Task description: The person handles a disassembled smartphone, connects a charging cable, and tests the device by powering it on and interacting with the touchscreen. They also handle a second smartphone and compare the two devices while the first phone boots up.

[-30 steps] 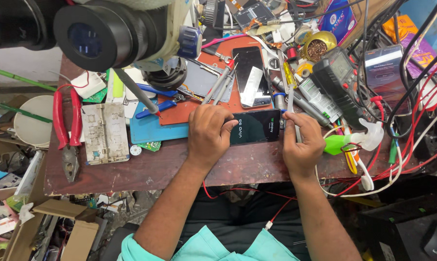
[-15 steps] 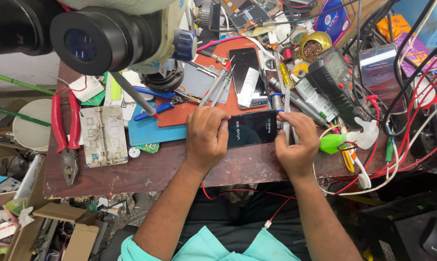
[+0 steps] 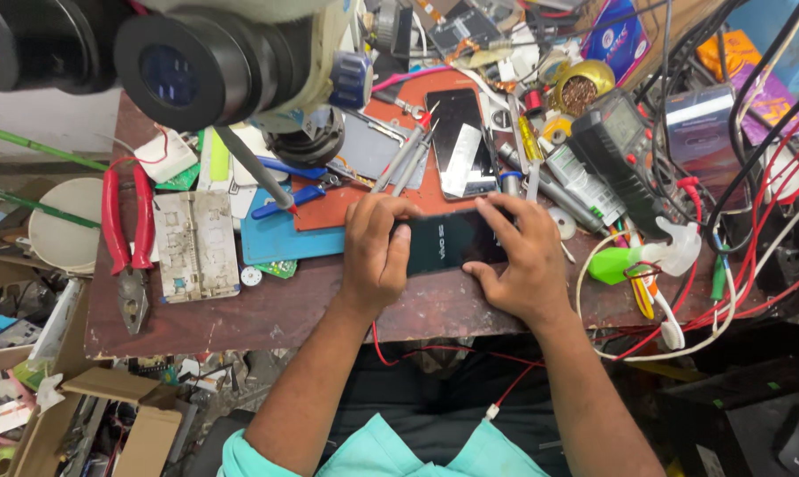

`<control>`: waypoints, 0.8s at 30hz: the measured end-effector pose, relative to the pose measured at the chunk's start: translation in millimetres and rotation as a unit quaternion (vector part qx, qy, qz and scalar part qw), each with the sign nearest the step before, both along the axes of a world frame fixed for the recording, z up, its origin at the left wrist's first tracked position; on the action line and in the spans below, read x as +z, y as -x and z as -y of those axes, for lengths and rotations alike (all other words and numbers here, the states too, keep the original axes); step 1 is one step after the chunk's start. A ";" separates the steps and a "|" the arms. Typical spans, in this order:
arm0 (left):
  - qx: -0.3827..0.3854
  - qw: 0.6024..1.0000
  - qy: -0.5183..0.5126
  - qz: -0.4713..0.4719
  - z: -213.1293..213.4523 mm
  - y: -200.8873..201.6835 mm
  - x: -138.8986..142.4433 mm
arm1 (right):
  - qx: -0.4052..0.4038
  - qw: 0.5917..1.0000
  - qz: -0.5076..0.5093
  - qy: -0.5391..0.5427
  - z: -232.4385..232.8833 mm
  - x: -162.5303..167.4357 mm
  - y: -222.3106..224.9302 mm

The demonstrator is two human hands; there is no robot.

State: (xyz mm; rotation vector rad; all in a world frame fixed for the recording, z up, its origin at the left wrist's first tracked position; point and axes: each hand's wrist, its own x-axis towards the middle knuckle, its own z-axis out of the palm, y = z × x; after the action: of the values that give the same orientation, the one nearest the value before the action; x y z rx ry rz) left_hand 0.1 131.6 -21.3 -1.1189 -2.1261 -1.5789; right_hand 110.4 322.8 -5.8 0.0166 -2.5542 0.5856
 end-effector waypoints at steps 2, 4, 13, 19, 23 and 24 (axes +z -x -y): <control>-0.011 1.000 -0.014 0.011 1.5 0.6 -1.0 | 0.005 1.000 0.019 -0.022 2.5 10.9 1.7; -0.027 0.999 -0.031 0.033 2.8 -0.5 -3.1 | 0.015 0.996 0.053 -0.070 2.6 23.6 3.5; -0.188 0.938 -0.223 0.187 7.7 -1.4 -18.8 | 0.081 0.978 0.193 -0.010 -25.8 28.3 10.9; -0.187 0.920 -0.279 0.202 5.8 1.6 -17.3 | 0.111 0.790 0.078 0.597 -7.5 -28.5 -9.4; -0.159 0.972 -0.114 0.129 5.2 -8.1 -7.2 | 0.115 0.617 0.010 0.778 30.6 -59.7 0.7; -0.143 0.981 -0.076 0.104 3.6 -9.4 -5.2 | 0.125 0.595 0.001 0.794 37.1 -62.4 4.3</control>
State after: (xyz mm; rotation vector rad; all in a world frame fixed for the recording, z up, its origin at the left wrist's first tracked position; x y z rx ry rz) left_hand 9.5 128.0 -26.5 -1.3038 -1.9937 -2.0318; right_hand 106.0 285.7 -68.3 -0.2421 -1.1274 2.6390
